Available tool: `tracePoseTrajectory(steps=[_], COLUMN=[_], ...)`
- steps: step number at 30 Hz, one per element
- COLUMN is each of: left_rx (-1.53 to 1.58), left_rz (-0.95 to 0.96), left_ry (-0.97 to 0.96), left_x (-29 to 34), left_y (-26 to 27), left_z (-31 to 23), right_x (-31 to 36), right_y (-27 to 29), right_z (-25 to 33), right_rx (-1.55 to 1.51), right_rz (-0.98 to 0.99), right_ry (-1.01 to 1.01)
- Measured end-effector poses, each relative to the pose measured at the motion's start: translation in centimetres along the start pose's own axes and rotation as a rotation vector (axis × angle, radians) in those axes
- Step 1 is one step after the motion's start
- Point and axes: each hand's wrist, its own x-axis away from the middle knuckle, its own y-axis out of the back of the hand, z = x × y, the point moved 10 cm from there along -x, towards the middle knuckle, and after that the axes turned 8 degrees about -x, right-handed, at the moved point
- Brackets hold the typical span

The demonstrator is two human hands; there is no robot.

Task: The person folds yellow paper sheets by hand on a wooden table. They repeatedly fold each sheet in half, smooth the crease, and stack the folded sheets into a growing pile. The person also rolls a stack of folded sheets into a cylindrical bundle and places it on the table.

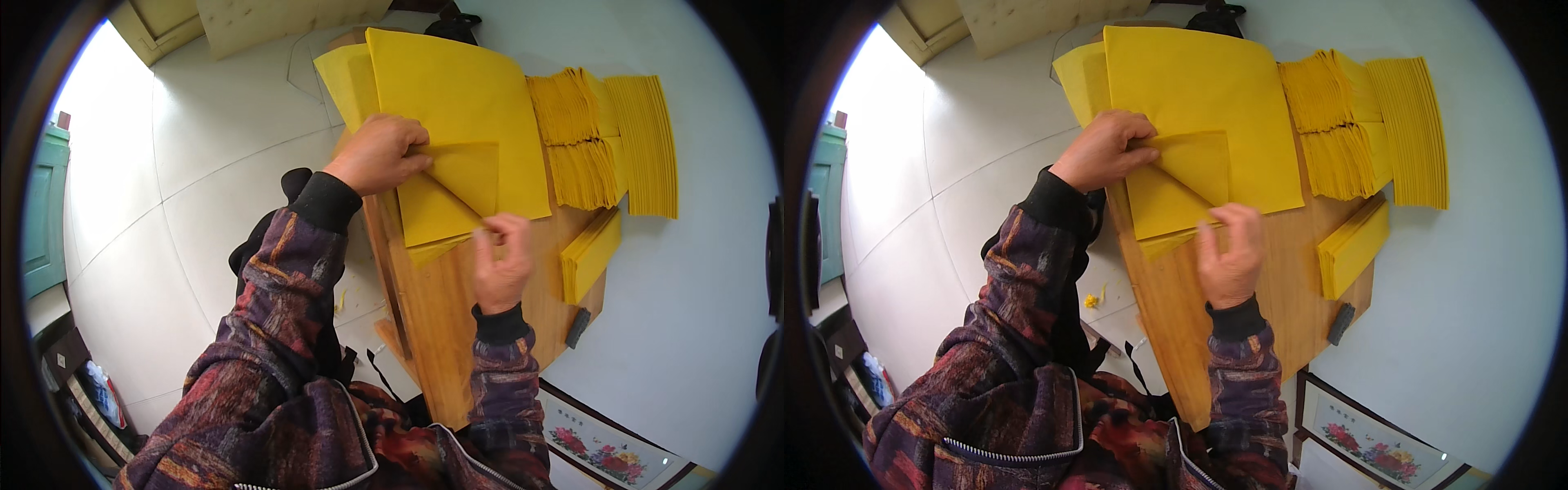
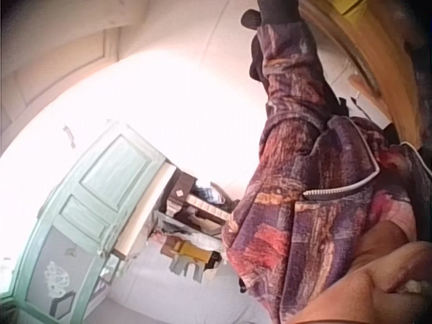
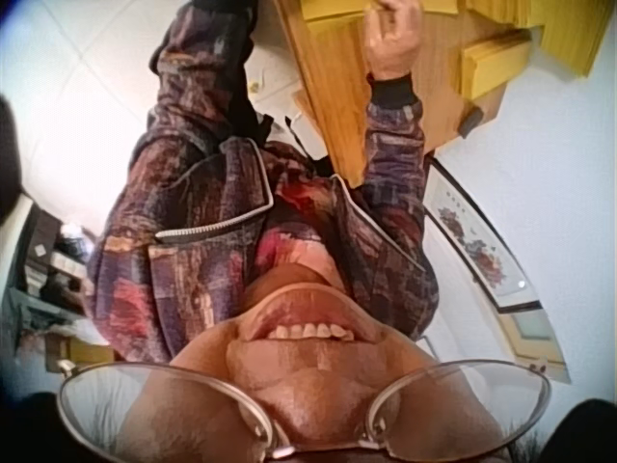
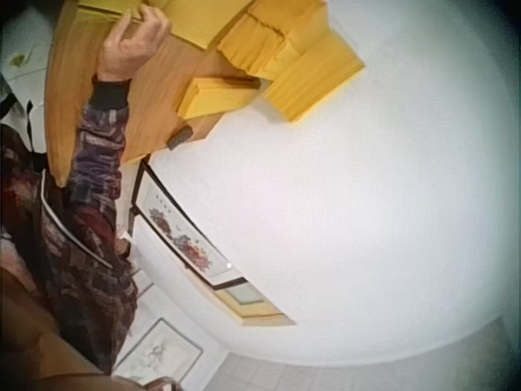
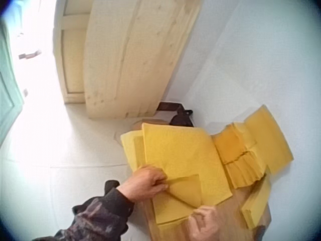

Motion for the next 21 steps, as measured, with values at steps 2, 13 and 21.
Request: tracePoseTrajectory(steps=[2, 13, 21], left_rx=[0.063, 0.042, 0.101], left_rz=[-0.002, 0.001, 0.003], left_ry=[0.050, 0.014, 0.078], left_x=[0.1, -0.1, 0.3], left_y=[-0.1, -0.1, 0.3], left_z=[0.4, 0.5, -0.5], right_x=[0.7, -1.1, 6.2], right_y=[-2.9, -4.6, 5.2], right_z=[1.5, 0.8, -6.5], right_rx=[0.100, 0.063, 0.037], right_rz=[0.290, 0.360, -0.085], right_ry=[0.100, 0.167, -0.194])
